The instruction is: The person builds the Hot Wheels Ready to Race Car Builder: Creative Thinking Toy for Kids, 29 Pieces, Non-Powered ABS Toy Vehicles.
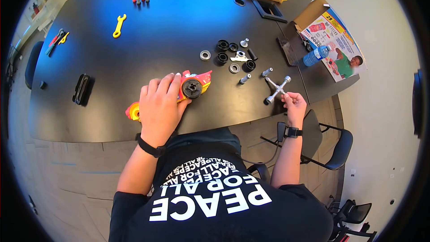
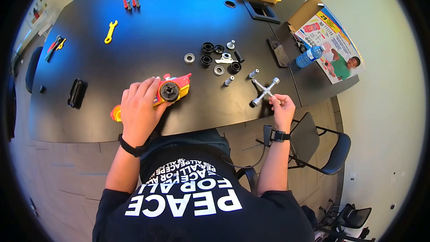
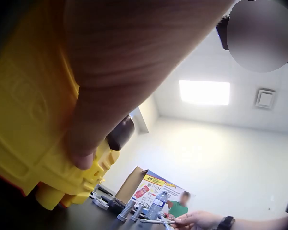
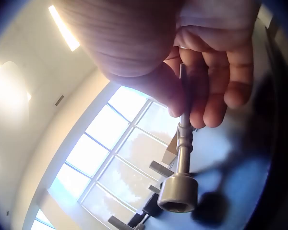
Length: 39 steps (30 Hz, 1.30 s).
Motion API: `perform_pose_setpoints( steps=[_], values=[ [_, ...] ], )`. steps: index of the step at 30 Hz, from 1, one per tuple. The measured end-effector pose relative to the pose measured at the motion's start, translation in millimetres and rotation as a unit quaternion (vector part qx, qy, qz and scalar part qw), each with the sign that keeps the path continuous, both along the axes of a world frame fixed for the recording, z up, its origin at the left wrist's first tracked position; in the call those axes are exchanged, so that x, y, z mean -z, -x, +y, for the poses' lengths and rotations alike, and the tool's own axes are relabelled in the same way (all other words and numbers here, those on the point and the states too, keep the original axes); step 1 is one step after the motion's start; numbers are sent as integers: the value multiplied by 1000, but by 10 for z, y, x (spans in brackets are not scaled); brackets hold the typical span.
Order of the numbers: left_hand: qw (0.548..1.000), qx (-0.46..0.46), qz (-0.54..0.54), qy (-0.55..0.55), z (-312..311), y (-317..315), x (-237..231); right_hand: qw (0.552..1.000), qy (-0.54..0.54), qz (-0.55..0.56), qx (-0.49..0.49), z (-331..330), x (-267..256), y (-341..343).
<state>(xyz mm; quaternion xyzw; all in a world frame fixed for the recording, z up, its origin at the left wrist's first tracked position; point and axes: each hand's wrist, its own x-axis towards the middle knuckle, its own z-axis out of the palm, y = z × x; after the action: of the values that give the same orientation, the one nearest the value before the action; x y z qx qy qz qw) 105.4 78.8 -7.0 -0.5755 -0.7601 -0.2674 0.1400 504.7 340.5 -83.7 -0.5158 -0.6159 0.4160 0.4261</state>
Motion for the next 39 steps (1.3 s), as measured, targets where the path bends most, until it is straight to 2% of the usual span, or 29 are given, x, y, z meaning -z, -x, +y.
perform_pose_setpoints(
  steps=[2, 4, 5, 6, 8, 9, 10, 12, 13, 14, 15, 16, 18, 20, 22, 26, 28, 32, 35, 39],
  values=[
    [1000, 4, 9, -3, -4, 9, -85, 1000, -1, -3, 4, 29, 5, 75],
    [995, 68, -4, -75, -94, 31, -245, 975, -143, -166, -43, 41, -54, 180],
    [991, 89, -22, -95, -171, 41, -290, 937, -213, -274, -29, -42, -218, 300],
    [991, 88, -19, -95, -269, 62, -335, 938, -213, -271, -29, -69, -330, 416],
    [987, 111, -3, -118, -484, 136, -397, 902, -299, -311, -33, -70, -521, 676],
    [986, 109, -12, -123, -594, 185, -388, 934, -244, -255, -58, -101, -636, 873],
    [986, 114, -8, -122, -684, 216, -338, 934, -250, -235, -100, -108, -718, 1051],
    [980, 60, -92, -165, -814, 296, -172, 910, -287, -260, -147, -31, -718, 1348],
    [979, 47, -101, -168, -854, 364, -86, 912, -287, -256, -144, 32, -705, 1444],
    [980, 48, -96, -168, -858, 408, 6, 895, -307, -287, -151, 101, -664, 1538],
    [970, 51, -159, -177, -862, 445, 110, 875, -328, -317, -160, 158, -618, 1618],
    [956, 51, -221, -187, -877, 478, 215, 875, -331, -313, -164, 227, -569, 1658],
    [951, 47, -248, -179, -894, 520, 416, 879, -257, -351, -197, 408, -527, 1681],
    [902, 75, -381, -188, -861, 531, 614, 876, -251, -347, -221, 372, -665, 1679],
    [880, 106, -422, -191, -831, 536, 754, 888, -276, -311, -196, 481, -593, 1646],
    [880, 51, -436, -181, -835, 474, 753, 898, -219, -321, -206, 301, -773, 1663],
    [882, 57, -432, -180, -822, 499, 769, 862, -250, -335, -286, 241, -755, 1561],
    [875, 47, -439, -196, -824, 476, 755, 862, -163, -348, -329, -23, -999, 1475],
    [876, 46, -438, -196, -831, 480, 795, 857, -209, -300, -364, -95, -959, 1512],
    [874, 56, -439, -199, -822, 497, 794, 833, -220, -354, -363, 156, -643, 1445]
  ],
)
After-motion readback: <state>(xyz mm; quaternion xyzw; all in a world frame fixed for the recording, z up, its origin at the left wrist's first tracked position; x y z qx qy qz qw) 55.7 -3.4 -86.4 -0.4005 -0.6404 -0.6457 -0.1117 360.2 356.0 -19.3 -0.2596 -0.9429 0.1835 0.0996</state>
